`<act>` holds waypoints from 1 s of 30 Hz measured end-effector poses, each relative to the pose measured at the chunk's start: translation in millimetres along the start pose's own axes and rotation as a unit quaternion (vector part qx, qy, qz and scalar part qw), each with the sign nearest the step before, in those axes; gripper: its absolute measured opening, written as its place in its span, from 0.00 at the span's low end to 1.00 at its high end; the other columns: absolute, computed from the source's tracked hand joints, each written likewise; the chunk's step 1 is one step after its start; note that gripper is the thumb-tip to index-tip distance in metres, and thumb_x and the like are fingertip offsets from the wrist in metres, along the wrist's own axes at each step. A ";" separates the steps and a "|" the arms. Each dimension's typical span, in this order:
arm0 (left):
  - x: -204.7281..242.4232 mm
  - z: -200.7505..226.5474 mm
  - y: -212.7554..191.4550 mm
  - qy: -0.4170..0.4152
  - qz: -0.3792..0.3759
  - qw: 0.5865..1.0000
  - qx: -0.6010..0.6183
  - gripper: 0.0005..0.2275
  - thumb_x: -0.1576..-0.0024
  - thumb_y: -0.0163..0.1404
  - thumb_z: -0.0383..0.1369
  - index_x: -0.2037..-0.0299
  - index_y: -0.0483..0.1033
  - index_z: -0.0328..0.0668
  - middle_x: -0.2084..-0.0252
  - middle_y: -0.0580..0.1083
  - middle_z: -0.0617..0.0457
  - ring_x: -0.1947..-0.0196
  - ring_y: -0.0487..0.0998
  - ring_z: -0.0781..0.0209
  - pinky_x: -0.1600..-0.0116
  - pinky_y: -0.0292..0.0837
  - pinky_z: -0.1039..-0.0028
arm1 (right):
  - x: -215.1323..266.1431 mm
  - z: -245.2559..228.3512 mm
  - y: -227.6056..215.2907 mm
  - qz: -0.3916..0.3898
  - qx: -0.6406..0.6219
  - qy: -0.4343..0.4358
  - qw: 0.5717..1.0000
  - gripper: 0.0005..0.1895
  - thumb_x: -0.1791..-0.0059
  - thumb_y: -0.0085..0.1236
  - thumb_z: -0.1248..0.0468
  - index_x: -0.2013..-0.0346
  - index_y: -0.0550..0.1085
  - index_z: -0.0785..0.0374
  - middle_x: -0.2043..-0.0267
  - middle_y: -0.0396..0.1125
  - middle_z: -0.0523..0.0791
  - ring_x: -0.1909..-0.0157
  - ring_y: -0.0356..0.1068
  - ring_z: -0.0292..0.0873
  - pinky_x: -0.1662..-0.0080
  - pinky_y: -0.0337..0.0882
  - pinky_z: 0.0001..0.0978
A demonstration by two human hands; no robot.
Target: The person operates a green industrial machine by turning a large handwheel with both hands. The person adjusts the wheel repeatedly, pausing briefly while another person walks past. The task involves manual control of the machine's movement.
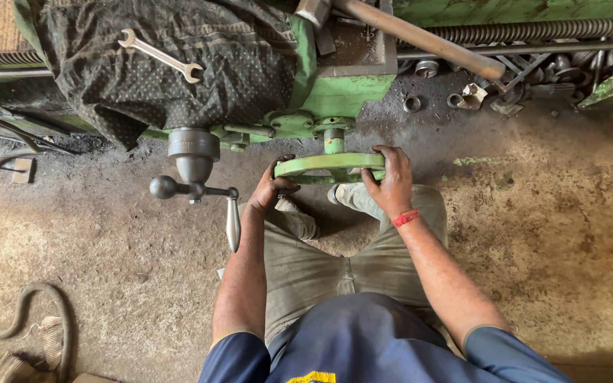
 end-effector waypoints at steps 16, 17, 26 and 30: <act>-1.2 -1.8 -2.0 -0.007 0.002 1.000 -0.002 0.35 0.57 0.53 0.18 0.33 0.64 0.42 0.43 0.72 0.48 0.44 0.75 0.51 0.45 0.79 0.62 | -22.0 -17.5 -1.7 -0.106 0.066 -0.112 0.986 0.30 0.50 0.64 0.43 0.43 0.71 0.61 0.48 0.69 0.50 0.46 0.70 0.51 0.39 0.68 0.49; -0.6 -1.3 -1.6 -0.009 0.002 1.000 -0.004 0.35 0.57 0.53 0.19 0.33 0.64 0.42 0.42 0.71 0.48 0.43 0.74 0.51 0.45 0.79 0.61 | -26.2 -24.1 -0.9 -0.112 0.072 -0.134 0.982 0.29 0.49 0.62 0.42 0.44 0.73 0.60 0.49 0.70 0.50 0.47 0.71 0.50 0.41 0.69 0.49; 2.8 2.2 2.6 -0.009 0.002 1.000 -0.005 0.35 0.57 0.53 0.19 0.33 0.64 0.43 0.40 0.70 0.49 0.41 0.73 0.51 0.44 0.78 0.60 | -65.4 -81.3 2.0 -0.195 0.093 -0.180 0.959 0.29 0.50 0.58 0.37 0.57 0.77 0.61 0.65 0.74 0.46 0.67 0.76 0.48 0.64 0.75 0.42; 4.1 2.9 1.7 -0.010 -0.003 1.000 -0.006 0.35 0.57 0.53 0.20 0.33 0.64 0.43 0.41 0.70 0.48 0.43 0.74 0.51 0.43 0.78 0.60 | -69.5 -87.4 0.6 -0.214 0.096 -0.170 0.957 0.30 0.50 0.57 0.35 0.59 0.77 0.61 0.66 0.74 0.46 0.67 0.75 0.48 0.64 0.74 0.43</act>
Point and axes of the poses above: each hand's wrist, its own x-axis away from the middle knuckle, its own y-axis out of the palm, z = x × y, the point moved 4 cm from there along -x, towards the middle knuckle
